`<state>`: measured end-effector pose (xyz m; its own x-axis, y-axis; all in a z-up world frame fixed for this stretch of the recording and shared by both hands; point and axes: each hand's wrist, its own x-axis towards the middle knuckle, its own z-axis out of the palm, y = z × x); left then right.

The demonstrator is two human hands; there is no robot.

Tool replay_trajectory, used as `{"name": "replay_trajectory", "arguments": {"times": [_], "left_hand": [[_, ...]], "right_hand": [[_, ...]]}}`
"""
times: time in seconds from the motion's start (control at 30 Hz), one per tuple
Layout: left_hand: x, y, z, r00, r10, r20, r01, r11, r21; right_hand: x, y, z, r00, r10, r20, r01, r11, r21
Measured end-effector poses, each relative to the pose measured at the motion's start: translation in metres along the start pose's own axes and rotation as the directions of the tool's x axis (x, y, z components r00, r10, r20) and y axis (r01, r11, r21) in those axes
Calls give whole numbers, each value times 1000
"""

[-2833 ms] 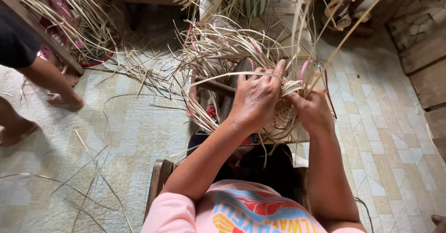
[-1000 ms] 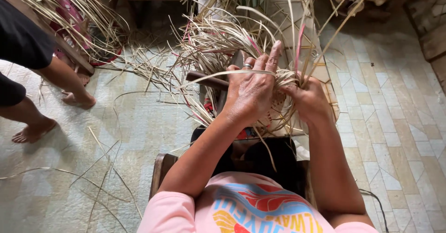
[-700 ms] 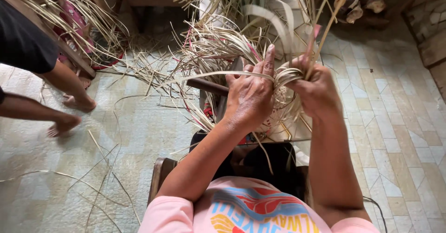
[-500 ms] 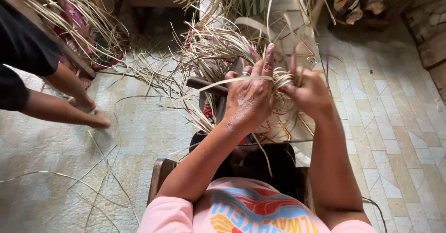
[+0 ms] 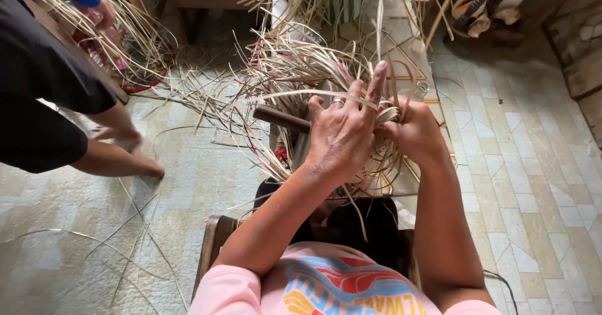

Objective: Weaving natural fibers around a wooden mold to create a basket

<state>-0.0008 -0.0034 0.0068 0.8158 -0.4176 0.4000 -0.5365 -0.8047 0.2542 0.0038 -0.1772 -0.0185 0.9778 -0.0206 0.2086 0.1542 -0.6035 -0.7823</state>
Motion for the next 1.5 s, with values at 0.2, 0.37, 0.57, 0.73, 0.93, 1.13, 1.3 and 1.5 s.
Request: {"name": "replay_trajectory", "arguments": {"times": [0.2, 0.37, 0.57, 0.73, 0.93, 1.13, 1.3, 1.5], "left_hand": [[10, -2, -16, 992, 20, 121, -6, 994, -108], [11, -4, -14, 987, 63, 146, -53, 996, -68], [6, -2, -23, 989, 53, 138, -50, 998, -24], [7, -5, -21, 992, 25, 126, -16, 997, -74], [12, -5, -11, 987, -26, 161, 32, 999, -36], [14, -1, 1, 996, -5, 94, -12, 984, 180], [17, 3, 4, 997, 55, 48, -65, 968, 241], [27, 1, 3, 993, 115, -13, -113, 986, 119]], "right_hand": [[-2, 19, 6, 996, -86, 18, 70, 903, 425], [0, 1, -3, 985, -169, 34, 151, 940, 305], [10, -28, -11, 968, -222, -119, 241, 952, 189], [-27, -18, -41, 998, -35, -44, 44, 973, 226], [-58, -3, -51, 969, 199, 149, -233, 936, 264], [-112, -51, -109, 966, 259, -1, -233, 868, -439], [-131, -86, -78, 898, -372, 234, 402, 910, -99], [-79, -73, -26, 919, 307, 248, -125, 822, -556]]}}
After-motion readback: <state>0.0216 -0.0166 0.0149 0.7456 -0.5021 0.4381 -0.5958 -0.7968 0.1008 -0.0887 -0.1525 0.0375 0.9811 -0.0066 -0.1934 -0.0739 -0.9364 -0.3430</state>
